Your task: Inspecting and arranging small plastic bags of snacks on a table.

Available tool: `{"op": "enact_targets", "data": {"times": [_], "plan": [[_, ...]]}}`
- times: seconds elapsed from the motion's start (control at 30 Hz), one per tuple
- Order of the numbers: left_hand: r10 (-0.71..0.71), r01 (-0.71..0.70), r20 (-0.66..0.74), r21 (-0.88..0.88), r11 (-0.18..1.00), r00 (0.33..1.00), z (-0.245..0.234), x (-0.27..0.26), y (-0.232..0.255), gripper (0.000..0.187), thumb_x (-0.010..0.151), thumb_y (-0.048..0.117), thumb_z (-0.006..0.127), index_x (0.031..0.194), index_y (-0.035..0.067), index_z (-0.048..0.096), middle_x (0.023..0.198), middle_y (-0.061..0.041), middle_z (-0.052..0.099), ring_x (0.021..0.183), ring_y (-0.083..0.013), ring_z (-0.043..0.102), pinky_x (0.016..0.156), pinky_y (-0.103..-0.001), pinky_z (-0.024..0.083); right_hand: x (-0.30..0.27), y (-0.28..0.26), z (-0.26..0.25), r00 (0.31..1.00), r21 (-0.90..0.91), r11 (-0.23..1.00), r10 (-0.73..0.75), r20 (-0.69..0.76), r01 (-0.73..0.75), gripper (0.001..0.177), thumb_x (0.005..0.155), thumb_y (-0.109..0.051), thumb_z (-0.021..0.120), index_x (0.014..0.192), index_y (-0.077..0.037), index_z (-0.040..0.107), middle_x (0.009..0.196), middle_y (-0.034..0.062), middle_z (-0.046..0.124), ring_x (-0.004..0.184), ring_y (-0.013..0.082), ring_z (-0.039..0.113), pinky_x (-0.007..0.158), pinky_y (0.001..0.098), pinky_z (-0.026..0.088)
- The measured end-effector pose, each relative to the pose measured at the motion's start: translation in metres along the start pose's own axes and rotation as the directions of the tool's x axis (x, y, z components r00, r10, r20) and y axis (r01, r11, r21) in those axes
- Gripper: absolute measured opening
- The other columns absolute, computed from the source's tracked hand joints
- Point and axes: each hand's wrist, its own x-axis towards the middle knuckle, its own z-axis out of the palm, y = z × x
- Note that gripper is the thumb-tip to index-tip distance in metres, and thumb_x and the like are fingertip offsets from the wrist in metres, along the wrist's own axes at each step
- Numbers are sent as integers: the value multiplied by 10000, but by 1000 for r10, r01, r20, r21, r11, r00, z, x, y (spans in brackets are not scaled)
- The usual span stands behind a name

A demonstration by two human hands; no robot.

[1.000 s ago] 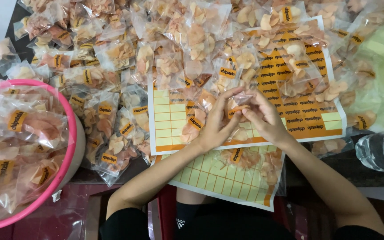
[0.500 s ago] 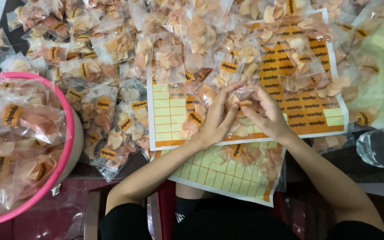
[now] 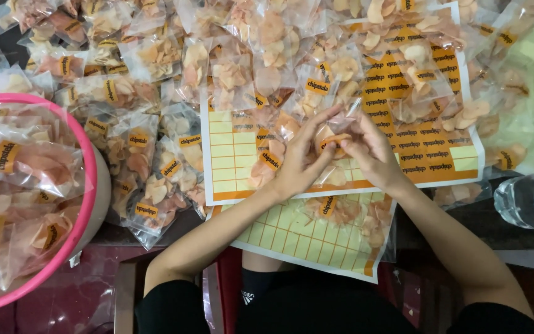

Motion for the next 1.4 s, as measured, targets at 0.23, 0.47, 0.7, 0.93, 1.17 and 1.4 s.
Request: {"op": "enact_targets", "data": {"times": [0.23, 0.47, 0.7, 0.93, 1.17, 1.4], "plan": [[-21, 21, -4, -32, 999, 1000, 0, 2, 7, 528, 927, -26, 491, 1440, 45, 395, 1448, -135, 444, 1360, -295, 416, 1149, -460, 300, 1, -4, 0, 1000, -7, 1000, 10, 21, -10, 618, 888, -8, 460, 1473, -38, 264, 1184, 212, 564, 961, 246, 608, 752, 327, 561], [-17, 17, 2, -7, 1000, 1000, 1, 2, 5, 509, 947, 22, 518, 1440, 59, 399, 1445, -124, 448, 1367, -287, 412, 1143, -454, 307, 2, -20, 2, 999, 1, 1000, -3, 36, 3, 524, 883, 10, 444, 1400, -24, 368, 1109, 172, 580, 950, 215, 593, 804, 381, 559], [-16, 16, -2, -56, 998, 1000, 0, 2, 8, 491, 953, -5, 446, 1439, 34, 393, 1442, -160, 439, 1360, -324, 408, 1154, -487, 275, -2, 2, -6, 998, -25, 999, -45, 38, 46, 549, 887, 2, 416, 1429, -1, 330, 1214, 219, 554, 1111, 334, 549, 946, 511, 450], [0, 0, -3, -8, 1000, 1000, 0, 4, 8, 469, 962, 48, 517, 1420, 40, 418, 1424, -144, 464, 1353, -309, 426, 1134, -466, 316, 0, -2, -5, 999, -5, 1000, -4, 38, 4, 592, 881, -16, 492, 1447, -29, 319, 1186, 195, 563, 1077, 265, 569, 869, 405, 527], [0, 1, 2, -51, 999, 1000, 0, 5, 11, 468, 953, 27, 468, 1418, 20, 411, 1425, -161, 454, 1349, -326, 418, 1131, -480, 306, -3, -8, 0, 999, -69, 998, -9, 34, 11, 614, 882, -25, 450, 1472, -24, 281, 1250, 229, 548, 1162, 359, 526, 949, 515, 434], [-8, 8, 9, -21, 1000, 1000, 0, 8, 4, 445, 960, 37, 500, 1400, 29, 433, 1404, -146, 482, 1330, -309, 448, 1118, -465, 323, 1, -25, 4, 999, -95, 995, 14, 39, -10, 640, 875, -11, 484, 1479, -36, 276, 1254, 249, 549, 1163, 393, 527, 899, 505, 462]]}}
